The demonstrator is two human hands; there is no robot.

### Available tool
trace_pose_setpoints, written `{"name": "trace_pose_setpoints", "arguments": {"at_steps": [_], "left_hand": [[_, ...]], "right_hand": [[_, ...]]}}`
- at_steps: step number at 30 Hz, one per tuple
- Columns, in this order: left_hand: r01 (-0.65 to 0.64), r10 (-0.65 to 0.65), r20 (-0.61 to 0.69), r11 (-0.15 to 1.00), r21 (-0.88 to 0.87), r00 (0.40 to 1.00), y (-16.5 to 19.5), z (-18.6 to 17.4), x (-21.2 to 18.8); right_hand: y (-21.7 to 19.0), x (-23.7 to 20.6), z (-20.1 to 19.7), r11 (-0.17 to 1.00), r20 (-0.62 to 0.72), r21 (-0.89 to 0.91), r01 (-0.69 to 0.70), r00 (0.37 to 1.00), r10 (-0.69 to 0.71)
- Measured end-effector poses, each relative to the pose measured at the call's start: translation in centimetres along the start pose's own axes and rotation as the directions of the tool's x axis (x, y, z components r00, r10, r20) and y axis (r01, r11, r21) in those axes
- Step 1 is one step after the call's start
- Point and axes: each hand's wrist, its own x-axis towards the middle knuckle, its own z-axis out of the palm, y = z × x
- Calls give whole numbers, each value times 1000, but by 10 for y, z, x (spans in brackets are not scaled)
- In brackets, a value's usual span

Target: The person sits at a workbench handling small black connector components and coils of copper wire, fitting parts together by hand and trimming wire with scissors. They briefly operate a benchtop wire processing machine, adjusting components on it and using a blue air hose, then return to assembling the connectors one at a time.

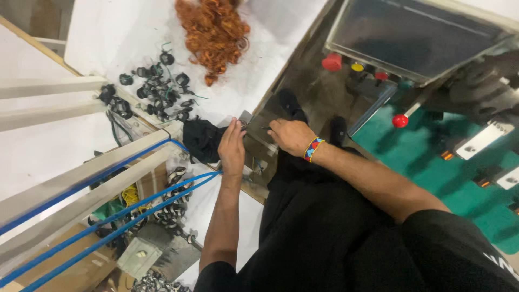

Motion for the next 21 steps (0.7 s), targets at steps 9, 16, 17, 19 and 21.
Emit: {"name": "trace_pose_setpoints", "arguments": {"at_steps": [9,16,17,19,21], "left_hand": [[69,-70,-7,994,-82,998,-10,-4,-2],[32,-29,43,996,-81,999,-19,-9,0],[36,-32,50,995,-90,998,-20,-9,-1],[75,-65,67,986,-150,996,-23,-8,-1],[100,-86,78,976,-195,993,-24,-7,-2]], "right_hand": [[-15,19,31,999,-59,24,-48,997,50],[-22,30,40,997,-75,37,-67,995,70],[-21,30,41,996,-75,40,-76,994,79],[-21,29,42,995,-67,48,-92,993,95],[-22,27,42,996,-96,44,-77,992,81]]}}
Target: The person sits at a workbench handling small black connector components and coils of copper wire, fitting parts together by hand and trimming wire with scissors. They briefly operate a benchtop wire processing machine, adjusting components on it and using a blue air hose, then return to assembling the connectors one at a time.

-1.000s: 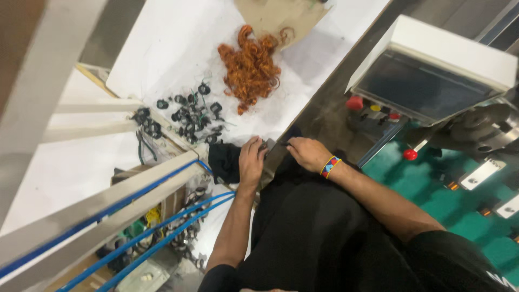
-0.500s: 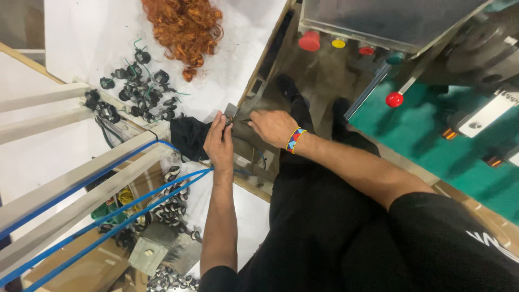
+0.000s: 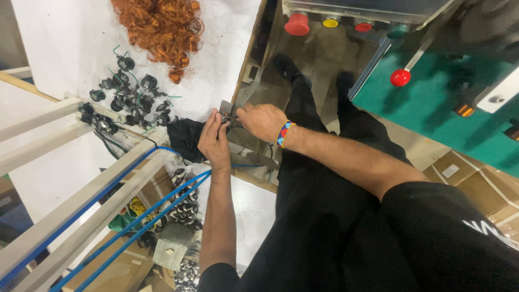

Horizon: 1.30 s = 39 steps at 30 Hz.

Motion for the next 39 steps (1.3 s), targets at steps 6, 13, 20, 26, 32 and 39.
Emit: {"name": "trace_pose_setpoints", "arguments": {"at_steps": [6,13,20,26,32,39], "left_hand": [[5,-5,1,1000,2,1000,4,0,-1],[-62,62,4,992,114,998,4,-2,0],[-204,213,-19,955,216,977,5,1,8],[-218,231,-14,937,272,973,6,2,7],[-182,190,-14,955,234,982,3,1,7],[-183,200,-66,961,207,978,2,4,6]], "right_hand": [[-4,-1,0,1000,5,-11,0,1000,1],[-16,4,7,983,85,-173,-58,994,74],[-25,13,9,979,85,-163,-122,987,137],[-24,7,2,985,91,-107,-133,986,143],[-16,5,15,981,111,-51,-187,975,191],[40,-60,-19,964,100,-185,-190,972,211]]}}
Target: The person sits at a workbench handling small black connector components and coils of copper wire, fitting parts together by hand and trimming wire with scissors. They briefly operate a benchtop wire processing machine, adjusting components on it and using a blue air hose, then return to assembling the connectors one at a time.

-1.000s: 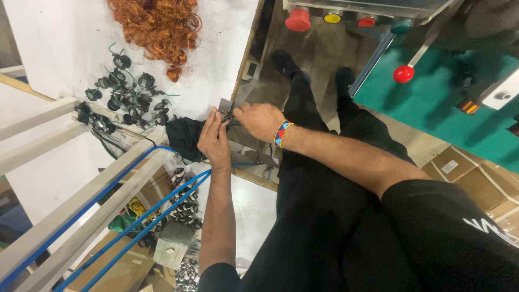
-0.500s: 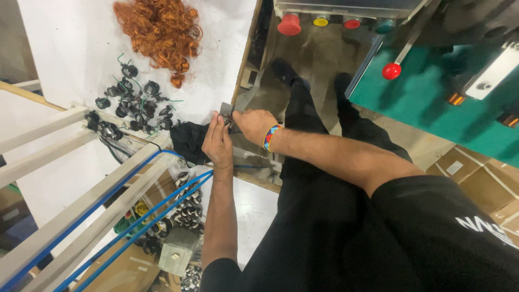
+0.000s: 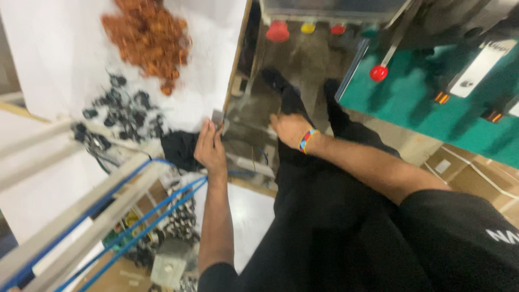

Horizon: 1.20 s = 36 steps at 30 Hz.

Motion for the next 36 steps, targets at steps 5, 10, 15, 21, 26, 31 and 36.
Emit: {"name": "trace_pose_setpoints", "arguments": {"at_steps": [5,10,15,21,26,31,36], "left_hand": [[34,-33,9,992,-125,999,0,2,0],[65,-60,44,990,-126,997,0,0,3],[60,-55,41,992,-107,998,-2,0,2],[26,-23,50,999,-48,998,-3,0,-1],[-40,41,31,999,-23,999,1,-2,4],[-45,45,29,999,8,999,3,-1,9],[-14,15,24,998,-67,1000,4,-2,7]], "right_hand": [[-39,42,0,972,-200,123,199,965,-172],[-65,49,6,994,-64,53,100,993,-97],[-63,53,11,977,-117,-43,209,970,-212],[-70,58,13,983,-70,-79,167,982,-173],[-81,59,-4,996,-30,-7,84,996,-84],[-82,58,-3,997,-15,45,67,998,-67],[-68,54,13,994,-51,76,78,996,-75]]}}
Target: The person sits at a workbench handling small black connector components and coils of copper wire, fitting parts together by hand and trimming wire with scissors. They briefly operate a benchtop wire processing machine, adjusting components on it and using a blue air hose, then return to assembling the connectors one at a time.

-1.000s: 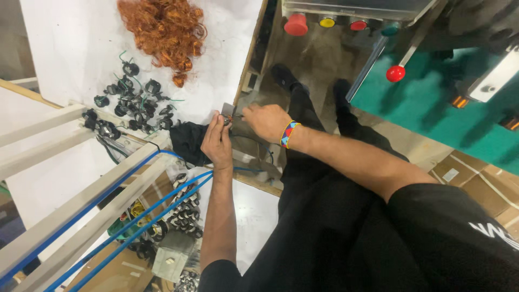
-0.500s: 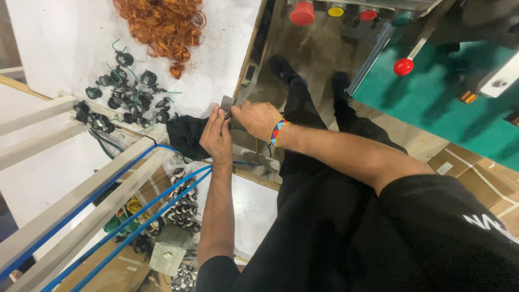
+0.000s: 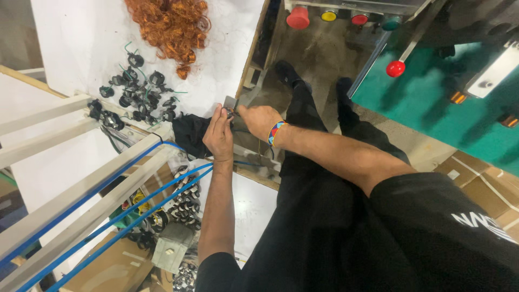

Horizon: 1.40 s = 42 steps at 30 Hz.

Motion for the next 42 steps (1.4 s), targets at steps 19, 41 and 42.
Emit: {"name": "trace_pose_setpoints", "arguments": {"at_steps": [19,41,42], "left_hand": [[60,-60,13,998,-33,998,-7,2,-3],[30,-30,-6,1000,-5,1000,1,3,4],[19,-18,-5,1000,18,1000,2,2,5]], "right_hand": [[9,-1,-18,980,-80,-75,186,978,-191],[-11,9,-16,1000,-9,-24,19,1000,-19],[-12,10,-19,1000,-6,-23,18,1000,-18]]}}
